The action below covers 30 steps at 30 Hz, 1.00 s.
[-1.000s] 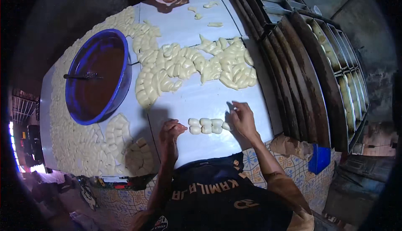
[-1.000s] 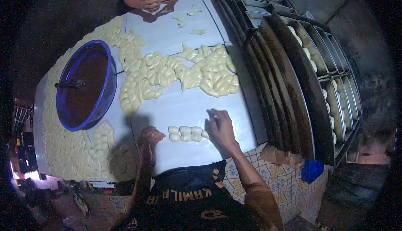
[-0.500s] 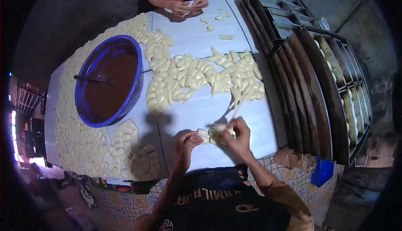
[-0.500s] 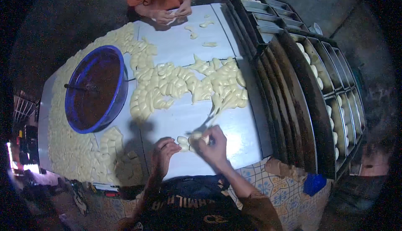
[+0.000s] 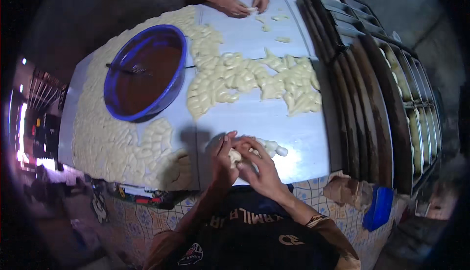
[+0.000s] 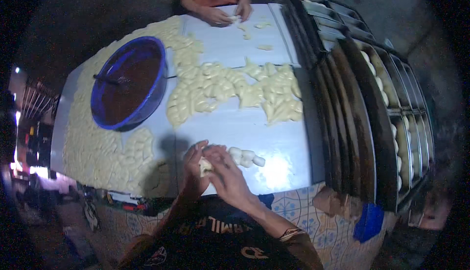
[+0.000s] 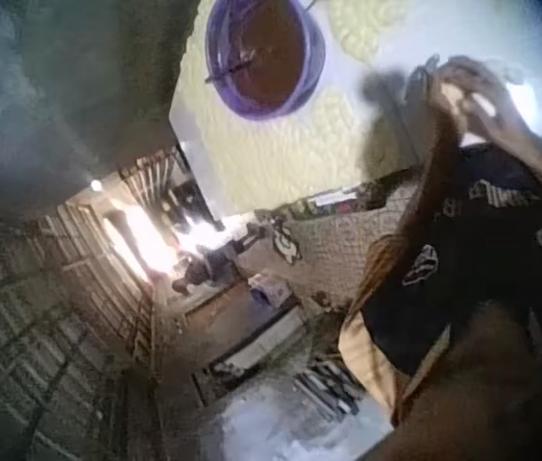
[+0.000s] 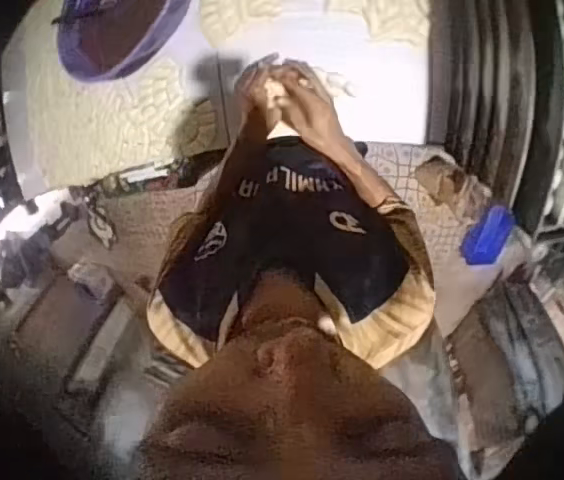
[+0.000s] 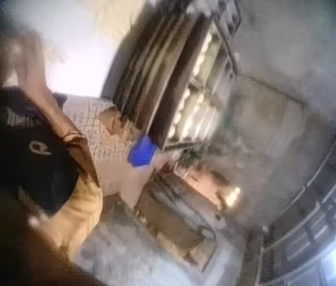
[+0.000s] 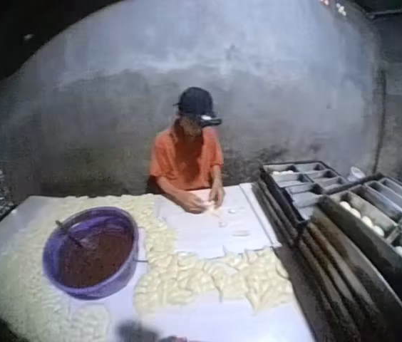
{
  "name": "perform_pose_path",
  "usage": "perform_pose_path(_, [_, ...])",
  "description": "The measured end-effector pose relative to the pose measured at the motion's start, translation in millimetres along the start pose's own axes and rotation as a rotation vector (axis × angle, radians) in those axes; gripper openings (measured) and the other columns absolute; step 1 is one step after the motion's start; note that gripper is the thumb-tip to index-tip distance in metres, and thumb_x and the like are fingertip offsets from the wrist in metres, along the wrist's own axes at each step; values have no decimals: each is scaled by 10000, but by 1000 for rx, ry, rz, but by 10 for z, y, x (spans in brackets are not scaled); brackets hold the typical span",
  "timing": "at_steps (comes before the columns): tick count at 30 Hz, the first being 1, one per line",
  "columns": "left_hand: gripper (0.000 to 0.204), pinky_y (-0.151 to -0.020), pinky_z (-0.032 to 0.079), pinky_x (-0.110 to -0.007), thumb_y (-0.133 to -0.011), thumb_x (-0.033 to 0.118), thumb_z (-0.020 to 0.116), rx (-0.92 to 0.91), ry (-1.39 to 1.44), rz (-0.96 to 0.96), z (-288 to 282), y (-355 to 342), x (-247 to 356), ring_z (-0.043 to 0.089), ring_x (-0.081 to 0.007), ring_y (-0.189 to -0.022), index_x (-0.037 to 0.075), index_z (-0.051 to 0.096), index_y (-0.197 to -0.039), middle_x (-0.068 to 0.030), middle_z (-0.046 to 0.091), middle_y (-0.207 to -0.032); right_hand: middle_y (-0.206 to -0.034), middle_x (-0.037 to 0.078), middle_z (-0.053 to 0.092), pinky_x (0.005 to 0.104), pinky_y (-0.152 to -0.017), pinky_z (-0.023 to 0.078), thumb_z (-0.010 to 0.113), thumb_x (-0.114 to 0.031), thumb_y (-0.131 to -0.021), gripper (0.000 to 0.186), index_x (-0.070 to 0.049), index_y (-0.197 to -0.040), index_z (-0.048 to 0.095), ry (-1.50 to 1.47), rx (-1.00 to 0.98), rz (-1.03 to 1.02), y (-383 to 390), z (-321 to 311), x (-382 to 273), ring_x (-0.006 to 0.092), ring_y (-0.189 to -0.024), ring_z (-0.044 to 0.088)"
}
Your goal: The person fills pieces of dough with chocolate filling from a bowl and shapes them by hand. The person places the shaped dough buns into baking tins and lifts the baking tin rack.
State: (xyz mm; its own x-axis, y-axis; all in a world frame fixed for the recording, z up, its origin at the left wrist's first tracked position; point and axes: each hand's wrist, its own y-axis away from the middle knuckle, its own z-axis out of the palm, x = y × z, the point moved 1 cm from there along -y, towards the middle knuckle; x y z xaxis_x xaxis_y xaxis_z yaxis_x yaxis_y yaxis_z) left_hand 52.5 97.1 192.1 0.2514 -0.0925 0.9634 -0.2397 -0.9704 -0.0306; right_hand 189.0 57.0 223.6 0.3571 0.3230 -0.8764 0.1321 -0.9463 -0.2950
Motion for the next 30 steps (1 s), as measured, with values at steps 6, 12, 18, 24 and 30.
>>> perform_pose_path(6, [573, -1025, 378, -456, -1014, 441, 308, 94, 1112, -239, -49, 156, 46, 493, -307, -1192, 19, 291, -1401, -223, 467, -1344, -1091, 163, 593, 364, -871, 468, 615, -37, -842, 221, 9, -1057, 635, -153, -51, 78, -18, 290, 115, 297, -980, 585])
perform_pose_path(12, [250, -969, 409, -316, -966, 93, 505, 199, 596, -63, -176, 395, -90, 544, -160, -1094, -59, 623, -1125, -114, 590, -1205, -902, 89, 556, 264, -732, 439, 614, -24, -850, 232, 18, -1076, 649, -364, 301, 168, -127, 292, 34, 169, -822, 541])
perform_pose_path(18, [173, -740, 484, -228, -868, 45, 660, 302, 502, -142, -115, 447, -143, 605, -104, -831, -72, 671, -996, -74, 666, -943, -991, 69, 452, 234, -694, 405, 573, -48, -889, 200, -14, -1051, 686, -112, 60, 119, -145, 273, 162, 131, -879, 480])
perform_pose_path(24, [185, -817, 519, -321, -924, 66, 486, -51, 1395, -341, -180, 299, -135, 619, -195, -946, 3, 592, -1062, -106, 619, -1041, -1279, 138, 386, 407, -1056, 295, 554, -490, -892, 491, -62, -1105, 667, -479, -186, -88, -342, 424, 162, 286, -1237, 332])
perform_pose_path(30, [1013, -1037, 372, -409, -826, 735, 420, -426, 1699, -175, -478, -135, 87, 456, -307, -1237, -90, 279, -1397, -217, 412, -1388, -1296, 86, 391, 333, -970, 387, 714, -685, -659, 1095, 28, -1391, 321, -787, -241, 231, -586, 455, 451, 199, -1218, 402])
